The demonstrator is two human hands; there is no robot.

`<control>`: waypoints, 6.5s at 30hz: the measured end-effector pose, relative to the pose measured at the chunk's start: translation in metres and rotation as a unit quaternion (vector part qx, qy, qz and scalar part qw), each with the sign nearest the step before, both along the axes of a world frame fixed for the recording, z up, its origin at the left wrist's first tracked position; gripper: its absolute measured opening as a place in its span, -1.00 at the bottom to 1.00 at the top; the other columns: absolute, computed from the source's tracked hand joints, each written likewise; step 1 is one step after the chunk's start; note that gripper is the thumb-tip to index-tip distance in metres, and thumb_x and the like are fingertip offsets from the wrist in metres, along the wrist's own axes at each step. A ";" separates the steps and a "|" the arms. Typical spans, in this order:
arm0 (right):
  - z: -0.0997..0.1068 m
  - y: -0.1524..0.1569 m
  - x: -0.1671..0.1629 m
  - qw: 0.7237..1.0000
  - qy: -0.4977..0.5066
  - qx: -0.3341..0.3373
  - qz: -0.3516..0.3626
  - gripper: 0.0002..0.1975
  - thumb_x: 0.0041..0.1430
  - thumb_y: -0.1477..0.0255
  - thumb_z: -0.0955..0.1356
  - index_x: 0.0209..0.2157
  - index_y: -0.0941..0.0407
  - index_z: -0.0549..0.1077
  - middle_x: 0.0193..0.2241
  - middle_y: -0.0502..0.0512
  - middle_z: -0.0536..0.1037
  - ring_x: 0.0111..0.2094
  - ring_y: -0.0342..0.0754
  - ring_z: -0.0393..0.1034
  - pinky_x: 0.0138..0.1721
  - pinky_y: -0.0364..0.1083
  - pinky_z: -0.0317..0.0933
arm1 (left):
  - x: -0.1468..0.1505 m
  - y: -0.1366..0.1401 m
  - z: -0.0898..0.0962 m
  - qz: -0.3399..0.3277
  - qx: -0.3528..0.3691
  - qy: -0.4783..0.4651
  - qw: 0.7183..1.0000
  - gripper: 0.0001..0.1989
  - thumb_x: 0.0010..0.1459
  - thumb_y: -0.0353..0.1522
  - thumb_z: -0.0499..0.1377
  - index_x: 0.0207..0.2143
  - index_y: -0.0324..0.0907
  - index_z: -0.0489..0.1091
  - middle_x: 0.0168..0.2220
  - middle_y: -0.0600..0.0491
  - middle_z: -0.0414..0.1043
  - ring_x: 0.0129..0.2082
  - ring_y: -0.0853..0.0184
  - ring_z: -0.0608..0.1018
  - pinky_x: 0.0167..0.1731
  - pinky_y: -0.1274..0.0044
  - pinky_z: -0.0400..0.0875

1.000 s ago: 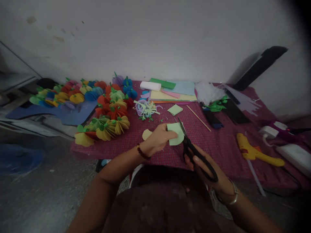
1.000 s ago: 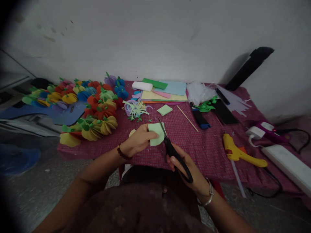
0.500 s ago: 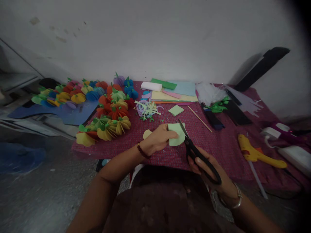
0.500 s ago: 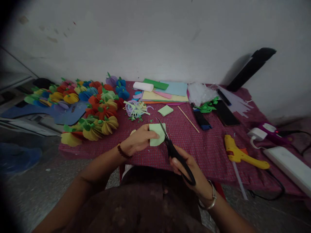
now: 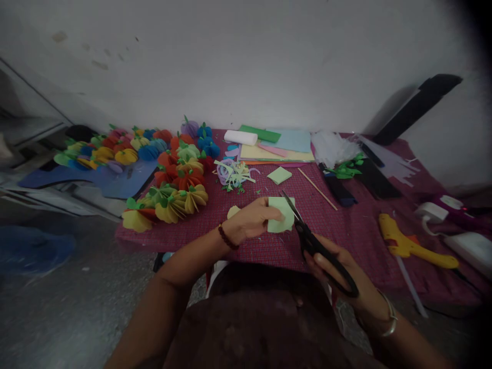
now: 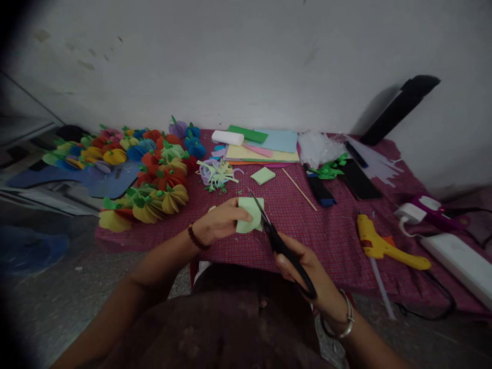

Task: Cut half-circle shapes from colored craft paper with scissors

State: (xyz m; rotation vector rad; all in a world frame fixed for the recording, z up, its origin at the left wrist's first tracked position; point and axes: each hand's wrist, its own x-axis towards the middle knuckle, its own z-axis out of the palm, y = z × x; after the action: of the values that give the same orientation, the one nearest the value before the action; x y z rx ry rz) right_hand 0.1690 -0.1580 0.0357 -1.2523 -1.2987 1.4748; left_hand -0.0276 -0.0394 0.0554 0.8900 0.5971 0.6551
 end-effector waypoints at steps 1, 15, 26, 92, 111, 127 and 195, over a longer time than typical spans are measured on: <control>-0.001 0.000 0.002 1.000 -0.006 -0.005 -0.001 -0.46 0.19 0.08 0.42 0.12 0.07 0.45 -0.51 -0.02 0.32 -0.58 -0.20 0.03 -0.61 -0.20 -0.05 | -0.001 0.001 0.000 -0.008 0.000 0.003 1.000 -0.81 -0.34 -0.40 0.29 -0.55 -0.28 0.44 -0.56 0.01 0.48 -0.57 0.39 0.46 -0.52 0.57 0.31; 0.013 0.003 0.018 0.994 -0.099 0.032 0.019 -0.43 0.13 0.08 0.46 0.12 0.06 0.53 -0.48 0.06 0.44 -0.50 -0.11 0.25 -0.55 -0.17 0.19 | -0.014 0.008 0.004 -0.085 0.015 0.066 0.994 -0.78 -0.38 -0.41 0.31 -0.54 -0.31 0.54 -0.55 -0.02 0.52 -0.59 0.41 0.46 -0.59 0.61 0.29; 0.017 0.003 0.024 0.989 -0.134 0.038 0.040 -0.48 0.14 0.10 0.45 0.07 0.04 0.58 -0.04 0.24 0.64 0.05 0.23 0.50 0.17 0.20 0.30 | -0.021 0.013 0.003 -0.142 0.015 0.083 0.986 -0.75 -0.41 -0.41 0.34 -0.53 -0.31 0.56 -0.57 0.00 0.52 -0.62 0.43 0.45 -0.61 0.62 0.31; 0.020 0.017 0.048 0.972 -0.178 0.021 0.155 -0.43 0.17 0.07 0.42 0.16 0.01 0.51 0.10 0.18 0.58 0.15 0.27 0.45 0.20 0.23 0.29 | -0.014 0.011 -0.013 -0.248 0.006 0.120 0.961 -0.79 -0.38 -0.44 0.32 -0.53 -0.30 0.51 -0.57 0.07 0.49 -0.60 0.42 0.45 -0.58 0.60 0.35; -0.011 0.029 0.066 0.933 -0.343 0.113 -0.006 -0.34 0.18 0.12 0.41 0.26 0.07 0.37 0.15 0.16 0.54 0.12 0.25 0.48 0.18 0.19 0.34 | -0.026 -0.003 -0.001 0.085 0.366 0.189 0.907 -0.81 0.02 -0.26 0.33 -0.43 -0.22 0.51 -0.34 0.00 0.49 -0.31 0.39 0.49 -0.25 0.59 0.34; -0.023 0.035 0.068 0.906 -0.391 0.163 0.017 -0.38 0.26 0.25 0.33 0.31 0.12 0.27 0.17 0.20 0.51 0.13 0.19 0.47 0.18 0.18 0.32 | -0.029 0.004 -0.008 -0.025 0.054 0.170 0.984 -0.83 -0.31 -0.53 0.22 -0.52 -0.31 0.49 -0.61 0.12 0.45 -0.63 0.49 0.40 -0.62 0.66 0.20; -0.027 0.183 -0.085 0.816 -0.524 0.210 0.126 -0.74 0.14 0.43 0.34 -0.12 0.14 0.52 -0.35 0.14 0.60 -0.38 0.02 0.44 -0.35 -0.06 0.19 | -0.084 0.091 0.011 0.085 0.490 0.302 0.813 -0.84 -0.01 -0.55 0.12 -0.60 -0.22 0.29 -0.61 0.16 0.21 -0.52 0.46 0.25 -0.45 0.54 0.14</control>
State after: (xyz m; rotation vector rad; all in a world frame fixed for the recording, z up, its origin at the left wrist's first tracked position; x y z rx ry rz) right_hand 0.0840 0.0251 0.0091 -1.6710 -2.4132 0.4726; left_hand -0.1121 0.0519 0.0662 2.0898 0.9276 0.8554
